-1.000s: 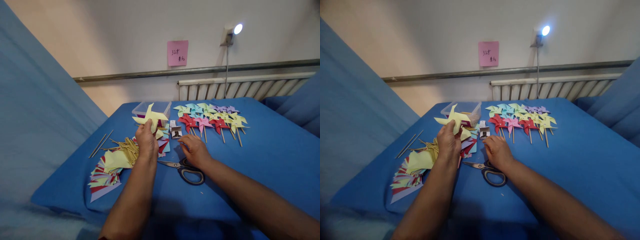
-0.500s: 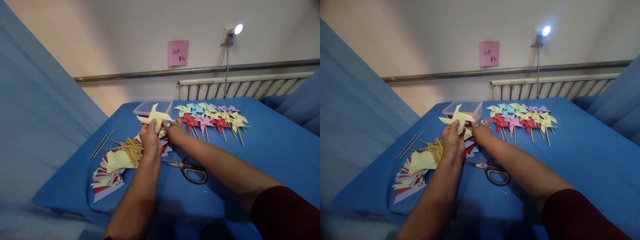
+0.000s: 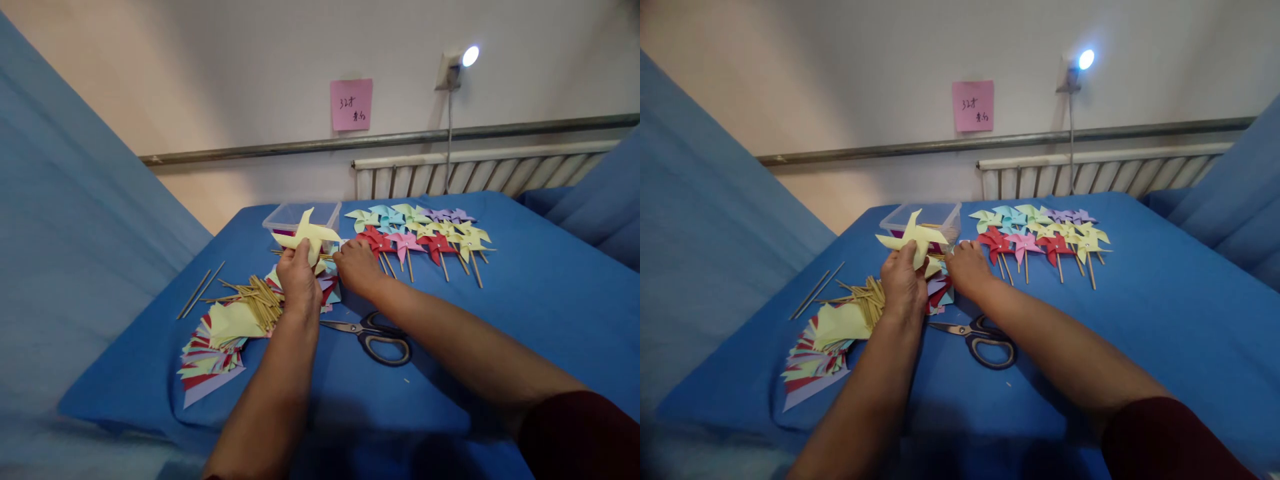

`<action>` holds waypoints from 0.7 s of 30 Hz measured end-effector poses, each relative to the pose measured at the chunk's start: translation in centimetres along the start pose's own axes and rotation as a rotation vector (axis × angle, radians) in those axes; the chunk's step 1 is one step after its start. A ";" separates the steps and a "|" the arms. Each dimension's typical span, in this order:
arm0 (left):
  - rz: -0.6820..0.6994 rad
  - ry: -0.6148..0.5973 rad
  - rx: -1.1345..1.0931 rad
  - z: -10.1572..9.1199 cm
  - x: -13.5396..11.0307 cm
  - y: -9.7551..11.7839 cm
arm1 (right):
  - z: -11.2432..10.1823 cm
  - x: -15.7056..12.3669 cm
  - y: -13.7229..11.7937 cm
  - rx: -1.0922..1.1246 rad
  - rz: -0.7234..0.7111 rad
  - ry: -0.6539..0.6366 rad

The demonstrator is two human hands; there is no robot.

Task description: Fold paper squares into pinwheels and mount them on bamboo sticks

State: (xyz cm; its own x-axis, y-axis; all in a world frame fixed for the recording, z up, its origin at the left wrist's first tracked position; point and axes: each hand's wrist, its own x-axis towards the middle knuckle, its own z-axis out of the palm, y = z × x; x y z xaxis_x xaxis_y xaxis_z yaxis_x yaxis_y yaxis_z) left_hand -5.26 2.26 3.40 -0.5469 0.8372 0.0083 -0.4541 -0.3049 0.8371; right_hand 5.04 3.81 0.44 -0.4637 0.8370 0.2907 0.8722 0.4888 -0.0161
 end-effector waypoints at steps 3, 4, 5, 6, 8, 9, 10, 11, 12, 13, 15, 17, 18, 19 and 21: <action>-0.005 -0.006 0.012 0.0 0.0 -0.2 | -0.6 -0.8 1.1 0.021 0.021 -0.037; -0.007 -0.005 0.019 0.1 0.0 -0.3 | -0.6 -1.1 1.5 0.034 0.026 -0.047; -0.008 -0.003 0.027 0.1 0.0 -0.3 | -0.7 -1.4 1.8 0.050 0.037 -0.051; -0.008 0.000 0.034 0.1 0.0 -0.3 | -0.7 -1.7 2.0 0.069 0.059 -0.050; -0.002 0.004 0.033 0.0 0.2 -0.4 | -0.6 -2.7 2.7 0.119 0.134 -0.028; 0.003 0.007 0.030 0.0 0.3 -0.5 | -0.5 -3.3 3.0 0.155 0.184 -0.007; 0.008 0.008 0.028 -0.1 0.4 -0.7 | -0.3 -4.0 3.4 0.202 0.243 0.023; 0.013 0.009 0.032 -0.2 0.5 -0.8 | -0.1 -4.7 3.8 0.264 0.309 0.057; 0.017 0.009 0.041 -0.3 0.7 -1.1 | 0.1 -5.5 4.2 0.354 0.364 0.105; 0.022 0.010 0.054 -0.4 0.8 -1.3 | 0.4 -6.2 4.6 0.471 0.418 0.162; 0.037 0.014 0.078 -0.5 1.0 -1.7 | 1.0 -7.3 5.1 0.802 0.557 0.233; 0.044 0.011 0.078 -0.6 1.1 -2.0 | 1.6 -8.0 5.2 1.195 0.648 0.214; 0.036 0.003 0.066 -0.5 1.0 -2.1 | 1.9 -8.2 5.0 1.357 0.666 0.181; 0.023 -0.008 0.045 -0.5 1.0 -2.2 | 2.1 -8.2 4.8 1.482 0.673 0.144; -0.010 -0.028 0.006 -0.4 0.9 -2.2 | 2.3 -8.3 4.4 1.622 0.668 0.073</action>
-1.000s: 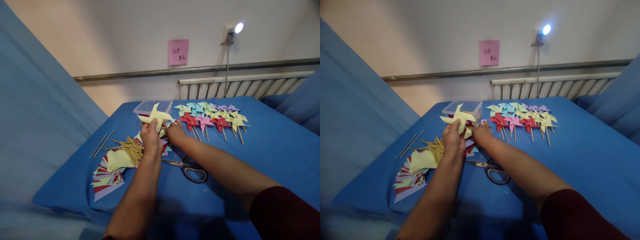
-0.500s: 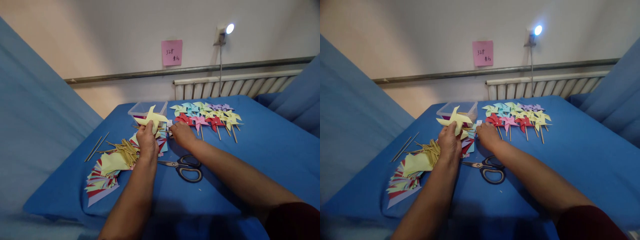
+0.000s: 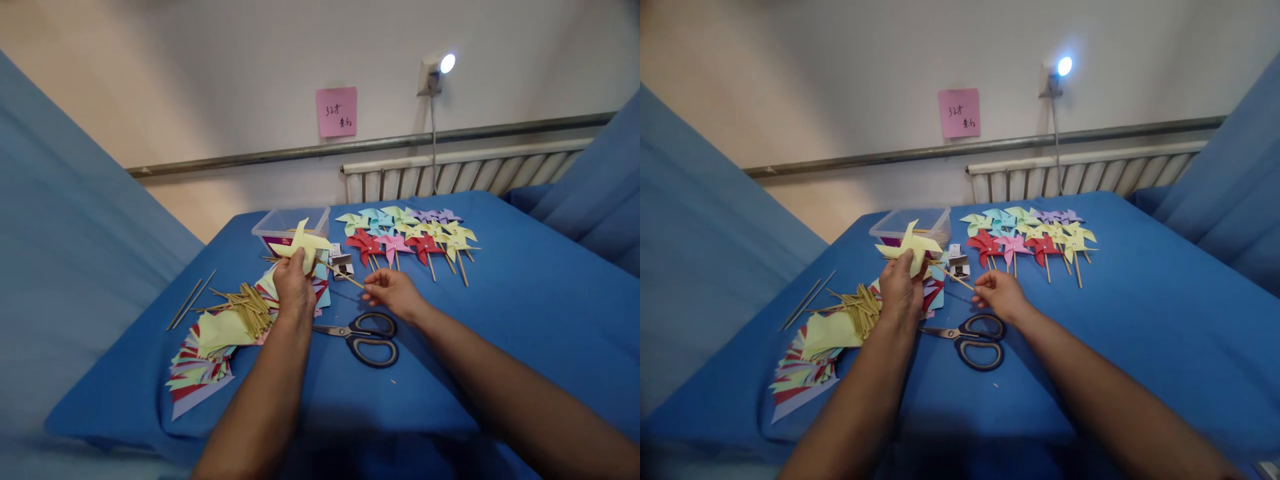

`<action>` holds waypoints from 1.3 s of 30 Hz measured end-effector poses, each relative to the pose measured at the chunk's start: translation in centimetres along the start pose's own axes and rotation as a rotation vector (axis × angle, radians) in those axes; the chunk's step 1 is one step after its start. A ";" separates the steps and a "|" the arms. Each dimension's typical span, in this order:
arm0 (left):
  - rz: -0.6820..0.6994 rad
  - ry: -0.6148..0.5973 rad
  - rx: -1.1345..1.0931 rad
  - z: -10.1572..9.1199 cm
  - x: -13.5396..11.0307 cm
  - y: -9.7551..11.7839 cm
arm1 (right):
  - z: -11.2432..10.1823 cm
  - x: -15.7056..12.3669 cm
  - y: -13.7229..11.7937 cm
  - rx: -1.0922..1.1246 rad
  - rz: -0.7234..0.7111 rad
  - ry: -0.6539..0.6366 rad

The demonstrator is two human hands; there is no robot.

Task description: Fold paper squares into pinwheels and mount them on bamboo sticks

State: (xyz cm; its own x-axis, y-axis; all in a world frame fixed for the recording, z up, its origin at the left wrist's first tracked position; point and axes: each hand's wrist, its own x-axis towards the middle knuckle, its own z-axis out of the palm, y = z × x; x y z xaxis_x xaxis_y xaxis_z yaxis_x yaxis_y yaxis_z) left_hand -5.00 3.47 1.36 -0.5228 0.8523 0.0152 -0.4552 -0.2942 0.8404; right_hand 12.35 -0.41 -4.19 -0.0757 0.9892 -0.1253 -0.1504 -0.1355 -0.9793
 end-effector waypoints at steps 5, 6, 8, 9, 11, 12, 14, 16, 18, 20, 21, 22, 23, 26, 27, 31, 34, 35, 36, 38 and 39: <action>0.028 0.042 0.017 0.0 0.1 0.4 | 0.3 -0.4 0.1 0.072 0.031 -0.072; 0.046 0.050 0.024 0.0 0.2 0.5 | 0.2 -0.4 0.0 0.072 0.022 -0.075; 0.068 0.050 0.040 -0.1 0.3 0.5 | -0.1 -0.5 -0.2 0.072 0.004 -0.066; 0.071 0.045 0.051 -0.1 0.3 0.5 | -0.3 -0.4 -0.3 0.080 -0.005 -0.046; 0.058 0.019 0.065 -0.1 0.2 0.1 | -0.5 -0.4 -0.6 0.135 -0.024 0.025; 0.042 -0.002 0.069 0.0 0.0 -0.1 | -0.6 -0.3 -0.8 0.183 -0.040 0.067; -0.011 -0.057 0.068 0.1 -0.6 -0.8 | -0.8 -0.1 -1.1 0.297 -0.089 0.140; -0.079 -0.099 0.083 0.2 -1.6 -1.4 | -1.0 0.1 -1.4 0.392 -0.153 0.185; -0.138 -0.127 0.100 0.5 -2.8 -2.0 | -1.1 0.2 -1.6 0.441 -0.216 0.212; -0.217 -0.175 0.101 0.7 -4.0 -2.4 | -1.0 0.3 -1.5 0.444 -0.251 0.224; -0.260 -0.192 0.094 0.7 -4.6 -2.5 | -0.9 0.3 -1.4 0.427 -0.257 0.226; -0.295 -0.205 0.086 0.8 -5.0 -2.6 | -0.8 0.3 -1.3 0.399 -0.260 0.229; -0.330 -0.225 0.080 0.9 -5.4 -2.6 | -0.7 0.3 -1.2 0.359 -0.261 0.233; -0.384 -0.244 0.087 1.0 -5.8 -2.3 | -0.5 0.3 -1.1 0.250 -0.271 0.223; -0.382 -0.232 0.093 1.0 -5.8 -2.2 | -0.5 0.2 -1.2 0.225 -0.277 0.216; -0.293 -0.167 0.152 0.9 -4.8 -2.0 | -0.7 -0.3 -2.1 0.126 -0.307 0.229; -0.180 -0.155 0.272 0.5 -3.9 -2.2 | -0.4 -1.2 -2.7 0.061 -0.335 0.209; -0.134 -0.152 0.325 0.3 -3.7 -2.4 | -0.2 -1.6 -2.7 0.051 -0.345 0.184; -0.088 -0.151 0.379 0.1 -3.5 -2.5 | 0.0 -2.0 -2.7 0.047 -0.351 0.154; -0.017 -0.159 0.468 0.0 -3.5 -2.8 | 0.6 -2.6 -2.6 0.054 -0.348 0.089; 0.001 -0.176 0.493 -0.1 -3.6 -2.8 | 0.9 -2.9 -2.4 0.066 -0.340 0.060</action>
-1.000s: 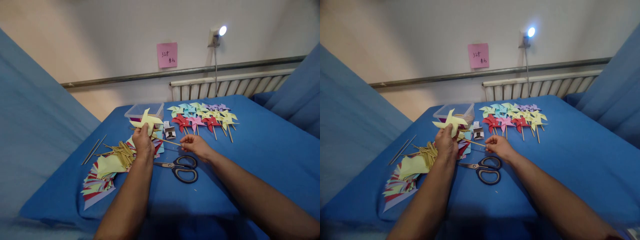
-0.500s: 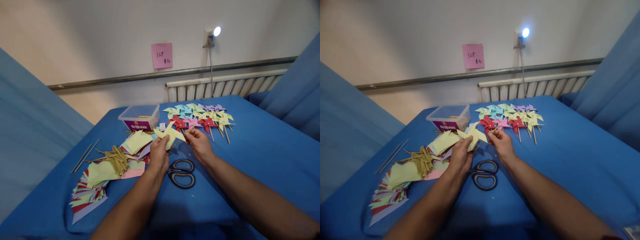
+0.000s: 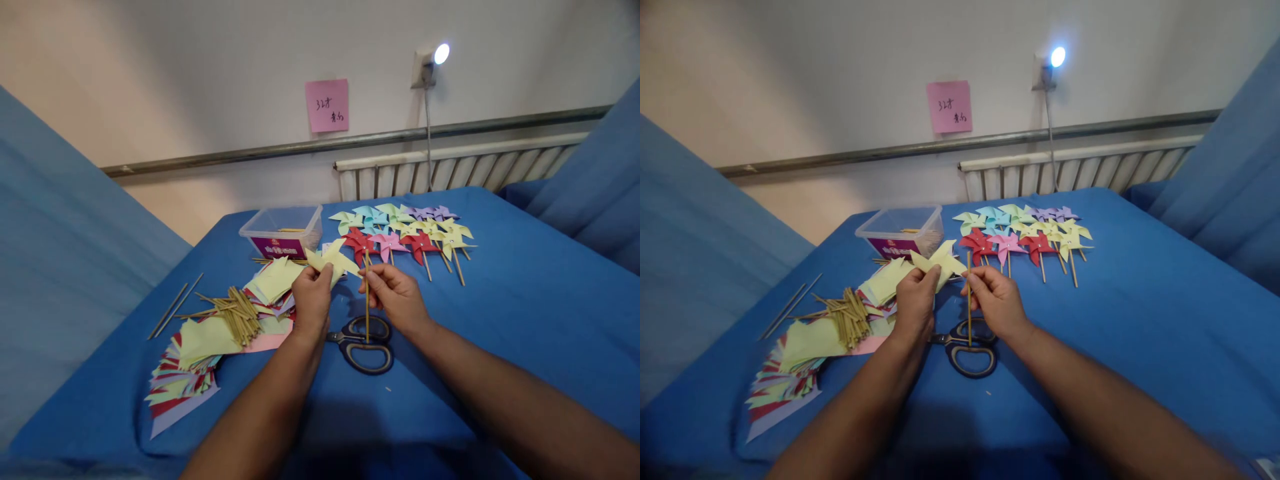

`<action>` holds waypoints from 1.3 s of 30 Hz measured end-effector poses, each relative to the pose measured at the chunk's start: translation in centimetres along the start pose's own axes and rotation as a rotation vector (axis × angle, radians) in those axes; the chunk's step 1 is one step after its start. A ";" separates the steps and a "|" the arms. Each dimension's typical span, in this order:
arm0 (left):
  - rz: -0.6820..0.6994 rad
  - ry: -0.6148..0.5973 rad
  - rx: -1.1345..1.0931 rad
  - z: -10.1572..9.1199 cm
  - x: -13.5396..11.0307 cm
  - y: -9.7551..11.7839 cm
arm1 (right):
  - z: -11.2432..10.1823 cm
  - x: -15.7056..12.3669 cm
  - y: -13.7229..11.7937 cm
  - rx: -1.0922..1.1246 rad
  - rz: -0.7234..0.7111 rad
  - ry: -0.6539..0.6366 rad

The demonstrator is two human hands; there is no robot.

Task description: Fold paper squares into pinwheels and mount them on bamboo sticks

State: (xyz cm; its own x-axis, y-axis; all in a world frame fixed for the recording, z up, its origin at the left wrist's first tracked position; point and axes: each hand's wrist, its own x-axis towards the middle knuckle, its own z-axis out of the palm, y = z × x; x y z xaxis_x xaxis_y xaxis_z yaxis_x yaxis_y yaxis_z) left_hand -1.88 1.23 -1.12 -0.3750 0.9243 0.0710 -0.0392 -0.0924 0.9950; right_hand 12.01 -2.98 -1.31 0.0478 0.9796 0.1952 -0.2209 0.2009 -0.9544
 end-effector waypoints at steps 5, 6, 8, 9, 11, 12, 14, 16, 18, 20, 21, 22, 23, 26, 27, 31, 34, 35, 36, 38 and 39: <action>0.045 -0.107 -0.005 0.6 -1.0 0.2 | 0.8 -0.4 0.7 0.064 0.097 -0.070; 0.048 -0.115 -0.012 0.6 -1.2 0.3 | 0.9 -0.3 0.8 0.062 0.116 -0.073; 0.043 -0.124 -0.028 0.8 -1.5 0.3 | 0.8 -0.1 1.0 0.055 0.139 -0.074; 0.038 -0.127 -0.040 0.8 -1.6 0.3 | 0.8 0.0 1.1 0.053 0.145 -0.072; 0.031 -0.132 -0.062 0.8 -1.7 0.3 | 0.8 0.1 1.3 0.055 0.154 -0.074; 0.029 -0.134 -0.073 0.8 -1.7 0.3 | 0.8 0.1 1.4 0.060 0.156 -0.079; 0.026 -0.128 -0.096 0.8 -1.8 0.3 | 0.7 0.1 1.5 0.070 0.157 -0.090; 0.026 -0.122 -0.112 0.8 -1.8 0.4 | 0.8 0.0 1.6 0.073 0.157 -0.099; 0.029 -0.132 -0.115 0.8 -1.9 0.4 | 0.8 0.0 1.6 0.068 0.160 -0.103; 0.037 -0.161 -0.104 0.8 -1.9 0.3 | 0.8 0.0 1.6 0.059 0.160 -0.108; 0.046 -0.174 -0.091 0.8 -1.9 0.3 | 0.8 0.0 1.6 0.056 0.158 -0.113; 0.058 -0.179 -0.072 0.8 -1.9 0.2 | 0.8 0.0 1.6 0.053 0.156 -0.118; 0.071 -0.181 -0.048 0.7 -1.9 0.2 | 0.8 0.0 1.6 0.053 0.155 -0.122; 0.102 -0.165 0.013 0.7 -2.0 0.2 | 0.7 0.0 1.6 0.058 0.162 -0.129; 0.110 -0.156 0.024 0.7 -2.0 0.3 | 0.7 0.1 1.7 0.061 0.164 -0.130; 0.123 -0.133 0.031 0.7 -2.2 0.6 | 0.7 0.0 1.8 0.074 0.168 -0.142; 0.128 -0.120 0.028 0.7 -2.3 1.0 | 0.7 0.0 2.0 0.088 0.172 -0.155; 0.135 -0.118 0.033 0.7 -2.4 1.2 | 0.7 0.0 2.1 0.093 0.172 -0.156; 0.145 -0.114 0.041 0.7 -2.5 1.3 | 0.7 0.0 2.1 0.094 0.171 -0.157; 0.158 -0.109 0.058 0.8 -2.6 1.6 | 0.7 0.0 2.1 0.084 0.169 -0.160; 0.162 -0.107 0.066 0.8 -2.7 1.7 | 0.7 0.0 2.1 0.074 0.166 -0.162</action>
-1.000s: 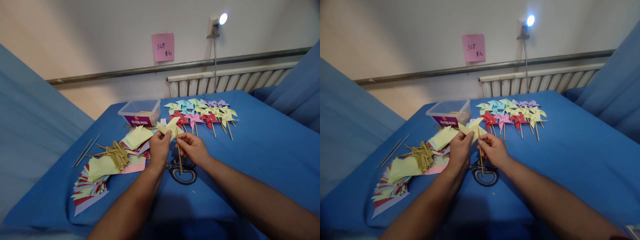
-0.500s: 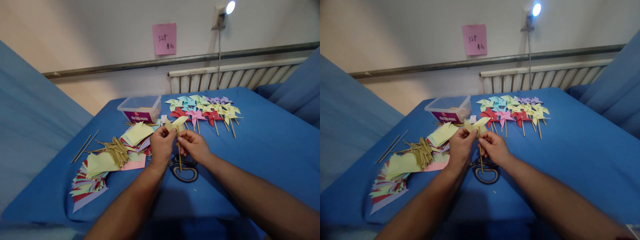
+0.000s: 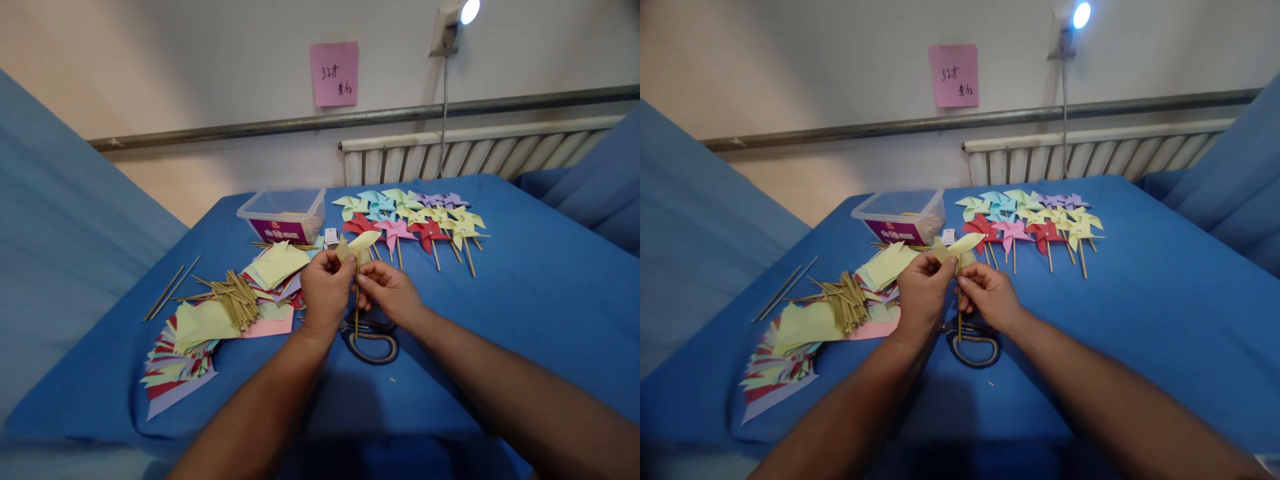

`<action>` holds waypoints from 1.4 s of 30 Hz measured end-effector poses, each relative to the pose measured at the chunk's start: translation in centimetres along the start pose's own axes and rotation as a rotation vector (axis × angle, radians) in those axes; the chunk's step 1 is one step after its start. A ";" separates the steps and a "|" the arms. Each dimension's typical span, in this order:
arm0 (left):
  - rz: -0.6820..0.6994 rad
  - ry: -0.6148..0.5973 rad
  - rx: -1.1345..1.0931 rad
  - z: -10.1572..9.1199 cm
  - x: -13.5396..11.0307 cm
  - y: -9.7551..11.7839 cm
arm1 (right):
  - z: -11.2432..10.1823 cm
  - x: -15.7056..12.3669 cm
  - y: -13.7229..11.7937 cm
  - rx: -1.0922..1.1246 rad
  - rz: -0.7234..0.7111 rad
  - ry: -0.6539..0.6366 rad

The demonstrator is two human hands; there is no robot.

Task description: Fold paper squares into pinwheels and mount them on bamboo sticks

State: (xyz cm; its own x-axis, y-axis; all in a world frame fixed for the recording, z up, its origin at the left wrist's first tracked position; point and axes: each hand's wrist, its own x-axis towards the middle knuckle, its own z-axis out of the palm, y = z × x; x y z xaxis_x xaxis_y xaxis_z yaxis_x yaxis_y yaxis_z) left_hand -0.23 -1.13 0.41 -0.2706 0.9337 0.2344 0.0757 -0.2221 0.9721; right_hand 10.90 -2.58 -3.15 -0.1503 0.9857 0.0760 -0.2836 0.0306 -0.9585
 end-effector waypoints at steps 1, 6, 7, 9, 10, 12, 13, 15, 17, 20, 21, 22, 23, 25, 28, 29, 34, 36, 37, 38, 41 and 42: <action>0.005 0.003 0.009 0.0 0.0 0.1 | 0.0 0.0 0.0 -0.010 -0.002 -0.002; 0.019 0.005 0.024 0.0 -0.2 0.3 | 0.0 -0.1 -0.2 -0.025 -0.016 0.003; 0.014 0.005 0.019 0.0 -0.2 0.3 | 0.0 -0.1 -0.2 -0.028 -0.014 0.003; 0.002 0.005 0.007 0.0 -0.2 0.3 | 0.0 -0.1 -0.1 -0.034 -0.007 0.000; -0.003 0.006 0.003 0.0 -0.2 0.4 | 0.0 -0.1 -0.1 -0.037 -0.004 -0.001; -0.003 0.002 0.009 0.0 -0.2 0.4 | 0.0 -0.1 -0.1 -0.037 -0.002 0.002; 0.000 -0.001 0.017 0.0 -0.2 0.3 | 0.0 -0.1 -0.1 -0.037 -0.002 0.005; 0.015 -0.008 0.042 0.0 -0.2 0.3 | 0.1 -0.1 -0.1 -0.038 -0.002 0.009; 0.032 -0.014 0.068 0.0 -0.2 0.1 | 0.1 -0.2 -0.1 -0.043 -0.003 0.007; 0.047 -0.023 0.096 -0.1 -0.2 0.1 | 0.1 -0.2 -0.1 -0.043 -0.004 0.003; 0.047 -0.026 0.103 -0.1 -0.2 0.1 | 0.1 -0.2 -0.1 -0.039 -0.003 0.000; 0.044 -0.029 0.109 -0.1 -0.2 0.1 | 0.1 -0.2 -0.1 -0.035 -0.002 -0.003; 0.040 -0.032 0.114 -0.1 -0.2 0.1 | 0.1 -0.2 -0.1 -0.031 -0.004 -0.006; 0.036 -0.032 0.124 -0.1 -0.2 0.2 | 0.1 -0.2 -0.1 -0.030 -0.010 -0.008; 0.045 -0.027 0.136 -0.1 -0.2 0.2 | 0.1 -0.2 0.0 -0.030 -0.016 -0.008; 0.048 -0.029 0.137 -0.1 -0.2 0.3 | 0.0 -0.2 0.0 -0.030 -0.015 -0.010; 0.054 -0.041 0.141 -0.2 -0.2 0.3 | 0.0 -0.1 0.1 -0.029 -0.015 -0.005; 0.061 -0.033 0.153 -0.2 -0.2 0.3 | 0.0 -0.1 0.1 -0.028 -0.020 -0.004; 0.063 -0.032 0.153 -0.2 -0.2 0.2 | 0.0 -0.2 0.0 -0.028 -0.022 -0.003; 0.064 -0.035 0.149 -0.2 -0.2 0.2 | 0.1 -0.2 0.0 -0.029 -0.024 -0.002; 0.059 -0.046 0.127 -0.1 -0.2 0.1 | 0.1 -0.1 0.1 -0.034 -0.029 0.004; 0.059 -0.048 0.122 -0.1 -0.2 0.1 | 0.0 -0.1 0.1 -0.035 -0.028 0.003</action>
State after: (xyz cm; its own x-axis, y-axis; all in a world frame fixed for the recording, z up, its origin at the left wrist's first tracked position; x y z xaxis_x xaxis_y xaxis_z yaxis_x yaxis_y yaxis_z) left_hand -0.29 -1.38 0.43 -0.2161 0.9331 0.2874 0.2068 -0.2439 0.9475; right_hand 10.84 -2.67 -3.28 -0.1403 0.9848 0.1022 -0.2540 0.0639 -0.9651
